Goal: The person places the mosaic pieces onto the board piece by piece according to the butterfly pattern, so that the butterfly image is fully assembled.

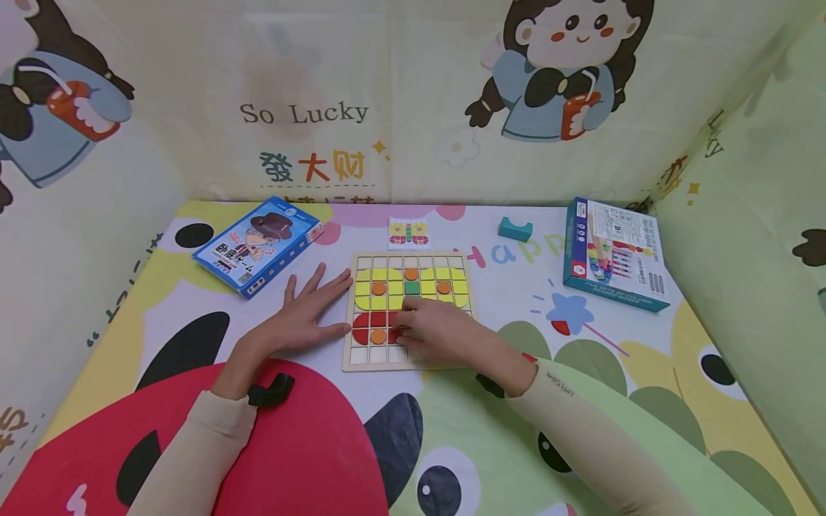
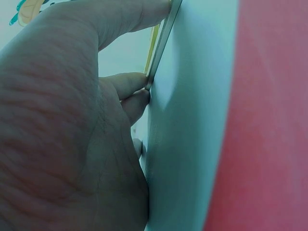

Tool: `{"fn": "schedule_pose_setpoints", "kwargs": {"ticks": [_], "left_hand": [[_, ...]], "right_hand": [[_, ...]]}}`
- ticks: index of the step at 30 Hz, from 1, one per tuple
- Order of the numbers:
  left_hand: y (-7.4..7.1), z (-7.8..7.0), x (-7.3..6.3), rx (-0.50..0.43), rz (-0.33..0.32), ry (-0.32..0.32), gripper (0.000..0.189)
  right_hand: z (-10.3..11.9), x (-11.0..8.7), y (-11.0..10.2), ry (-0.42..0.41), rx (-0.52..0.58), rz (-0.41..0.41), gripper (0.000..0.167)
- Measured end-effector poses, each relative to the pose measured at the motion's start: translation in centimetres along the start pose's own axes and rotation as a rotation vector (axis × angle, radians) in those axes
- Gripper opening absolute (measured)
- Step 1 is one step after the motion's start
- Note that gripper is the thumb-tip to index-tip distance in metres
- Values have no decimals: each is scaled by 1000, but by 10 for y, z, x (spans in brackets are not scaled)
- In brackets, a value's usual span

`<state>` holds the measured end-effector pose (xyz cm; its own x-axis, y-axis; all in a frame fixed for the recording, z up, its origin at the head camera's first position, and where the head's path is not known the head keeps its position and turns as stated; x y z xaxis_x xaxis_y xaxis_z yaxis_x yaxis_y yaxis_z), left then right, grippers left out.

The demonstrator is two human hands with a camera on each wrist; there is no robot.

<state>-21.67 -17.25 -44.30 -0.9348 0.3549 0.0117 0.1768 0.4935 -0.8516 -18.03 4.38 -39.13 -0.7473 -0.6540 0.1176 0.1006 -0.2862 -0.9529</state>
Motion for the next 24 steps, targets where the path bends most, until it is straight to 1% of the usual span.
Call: {"fn": "schedule_pose_setpoints", "kwargs": {"ticks": [3, 6, 10, 14, 16, 19, 24], "left_hand": [[0, 0, -1, -3, -1, -3, 98], [0, 0, -1, -4, 0, -5, 98], [0, -1, -1, -2, -1, -6, 98], [-1, -2, -1, -2, -2, -9, 98], [-1, -2, -2, 0, -3, -10, 98], [-1, -1, -1, 4, -2, -12, 98], [1, 0, 0, 12, 0, -6, 97]], "right_hand": [[-7, -6, -8, 30, 34, -22, 25], [-20, -17, -19, 62, 55, -59, 24], [-43, -36, -34, 116, 72, -95, 23], [-68, -60, -44, 184, 83, -99, 24], [-79, -70, -47, 218, 89, -103, 24], [-93, -83, -49, 242, 94, -109, 22], [-102, -95, -44, 239, 89, -66, 22]]}}
Point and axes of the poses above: each hand's wrist, its own x-axis towards the middle knuckle, its own y-axis out of the palm, z = x × y, the point moved 7 cm from there along x, towards the middle knuckle, and after that the axes turned 12 degrees about -z, right-handed, at the moved point
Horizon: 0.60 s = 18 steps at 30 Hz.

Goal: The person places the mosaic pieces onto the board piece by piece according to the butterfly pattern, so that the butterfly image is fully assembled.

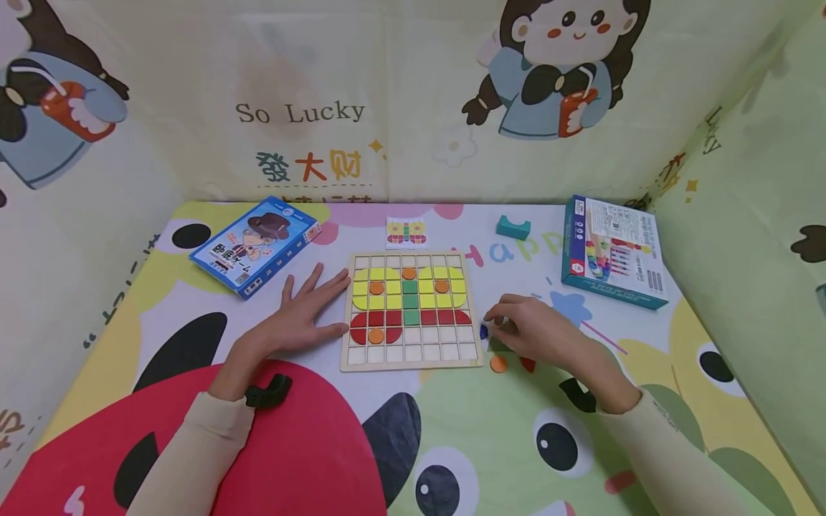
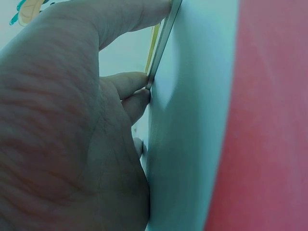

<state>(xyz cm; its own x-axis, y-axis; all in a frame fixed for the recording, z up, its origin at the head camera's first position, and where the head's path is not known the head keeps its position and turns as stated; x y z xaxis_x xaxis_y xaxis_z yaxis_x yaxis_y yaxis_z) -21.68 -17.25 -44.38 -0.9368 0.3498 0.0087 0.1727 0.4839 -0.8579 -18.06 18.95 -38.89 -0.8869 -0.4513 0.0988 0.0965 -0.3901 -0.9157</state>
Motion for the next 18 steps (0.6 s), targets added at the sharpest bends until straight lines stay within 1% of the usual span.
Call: {"fn": "schedule_pose_setpoints", "kwargs": {"ticks": [3, 5, 7, 12, 15, 18], "left_hand": [[0, 0, 0, -1, -2, 3, 97], [0, 0, 0, -7, -3, 2, 97], [0, 0, 0, -11, -2, 0, 98], [0, -1, 0, -5, -3, -2, 98], [0, -1, 0, -1, -2, -1, 97], [0, -1, 0, -4, -2, -5, 97]], "right_hand": [[-1, -3, 6, -7, 8, 40, 25], [-2, -4, 9, -22, 8, 51, 27], [-2, -4, 10, -39, 7, 53, 26], [-5, -5, 9, -28, -1, 52, 22], [-8, -6, 9, -15, 12, 60, 20], [-8, -6, 9, -35, 36, 60, 19]]}}
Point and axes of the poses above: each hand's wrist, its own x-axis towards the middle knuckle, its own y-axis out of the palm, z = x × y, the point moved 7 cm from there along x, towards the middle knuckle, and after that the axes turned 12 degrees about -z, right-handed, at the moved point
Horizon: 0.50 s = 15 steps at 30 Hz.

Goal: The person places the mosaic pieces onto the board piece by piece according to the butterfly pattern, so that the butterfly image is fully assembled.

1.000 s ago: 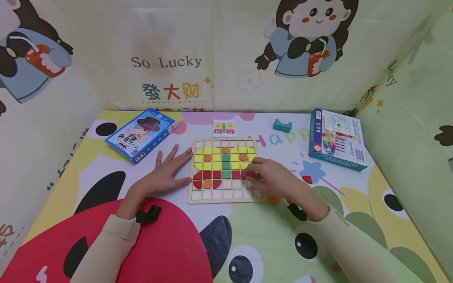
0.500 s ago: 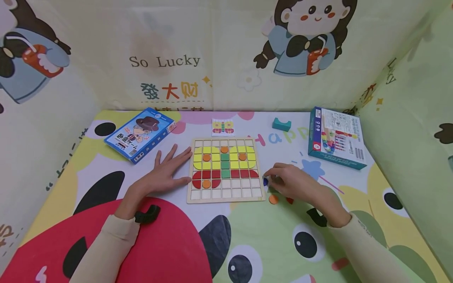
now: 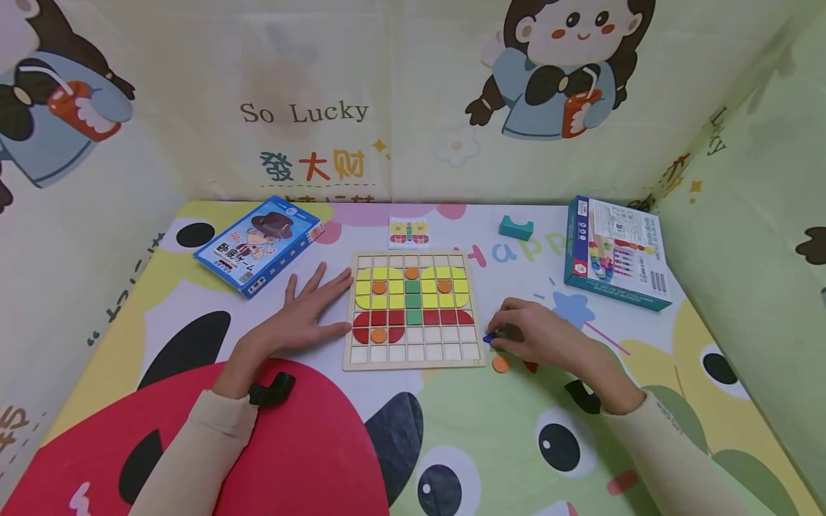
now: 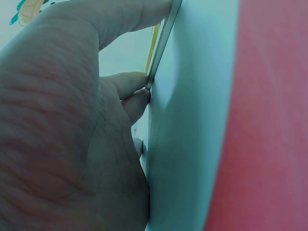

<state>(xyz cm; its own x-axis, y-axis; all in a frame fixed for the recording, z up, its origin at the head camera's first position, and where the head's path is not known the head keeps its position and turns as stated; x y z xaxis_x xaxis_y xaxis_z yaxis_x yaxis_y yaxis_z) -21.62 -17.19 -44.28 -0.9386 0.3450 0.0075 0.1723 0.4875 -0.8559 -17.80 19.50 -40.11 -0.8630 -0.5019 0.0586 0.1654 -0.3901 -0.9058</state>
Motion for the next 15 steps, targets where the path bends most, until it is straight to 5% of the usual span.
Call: {"fn": "schedule_pose_setpoints", "kwargs": {"ticks": [7, 15], "left_hand": [[0, 1, -1, -2, -1, 2, 98], [-1, 0, -1, 3, -1, 2, 98]], "right_hand": [[3, -1, 2, -67, 7, -13, 15], [8, 4, -3, -38, -35, -34, 16]]}}
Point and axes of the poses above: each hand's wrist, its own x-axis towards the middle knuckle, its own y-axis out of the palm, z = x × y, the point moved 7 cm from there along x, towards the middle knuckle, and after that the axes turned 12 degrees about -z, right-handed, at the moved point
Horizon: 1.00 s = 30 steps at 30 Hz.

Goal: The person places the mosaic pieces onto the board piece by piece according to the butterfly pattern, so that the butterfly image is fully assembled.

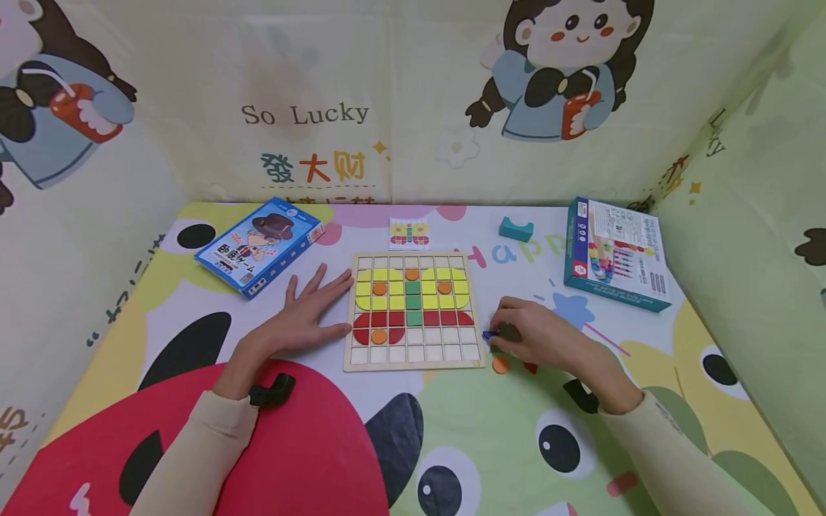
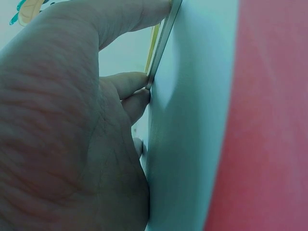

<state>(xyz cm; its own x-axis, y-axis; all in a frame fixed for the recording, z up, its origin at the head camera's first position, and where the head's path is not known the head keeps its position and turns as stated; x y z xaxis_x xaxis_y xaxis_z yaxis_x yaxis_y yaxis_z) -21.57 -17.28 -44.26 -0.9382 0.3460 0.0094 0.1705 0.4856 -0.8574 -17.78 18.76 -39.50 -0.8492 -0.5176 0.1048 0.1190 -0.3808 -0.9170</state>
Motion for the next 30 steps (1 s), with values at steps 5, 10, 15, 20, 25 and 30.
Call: {"fn": "schedule_pose_setpoints", "kwargs": {"ticks": [5, 10, 15, 20, 25, 30], "left_hand": [[0, 1, 0, 4, 2, 0, 98], [0, 1, 0, 1, -1, -1, 98], [0, 0, 0, -5, -1, 3, 98], [0, 0, 0, -4, -3, 5, 98], [1, 0, 1, -12, 0, 7, 98], [0, -1, 0, -24, -4, 7, 97]], "right_hand": [[14, 15, 3, 9, 13, -13, 17], [40, 35, 16, -9, 1, -6, 20], [68, 51, 29, -62, 2, 0, 18], [86, 60, 35, -90, -20, -11, 17], [92, 65, 42, -67, -32, 34, 19], [92, 65, 46, -65, -53, 45, 21]]}}
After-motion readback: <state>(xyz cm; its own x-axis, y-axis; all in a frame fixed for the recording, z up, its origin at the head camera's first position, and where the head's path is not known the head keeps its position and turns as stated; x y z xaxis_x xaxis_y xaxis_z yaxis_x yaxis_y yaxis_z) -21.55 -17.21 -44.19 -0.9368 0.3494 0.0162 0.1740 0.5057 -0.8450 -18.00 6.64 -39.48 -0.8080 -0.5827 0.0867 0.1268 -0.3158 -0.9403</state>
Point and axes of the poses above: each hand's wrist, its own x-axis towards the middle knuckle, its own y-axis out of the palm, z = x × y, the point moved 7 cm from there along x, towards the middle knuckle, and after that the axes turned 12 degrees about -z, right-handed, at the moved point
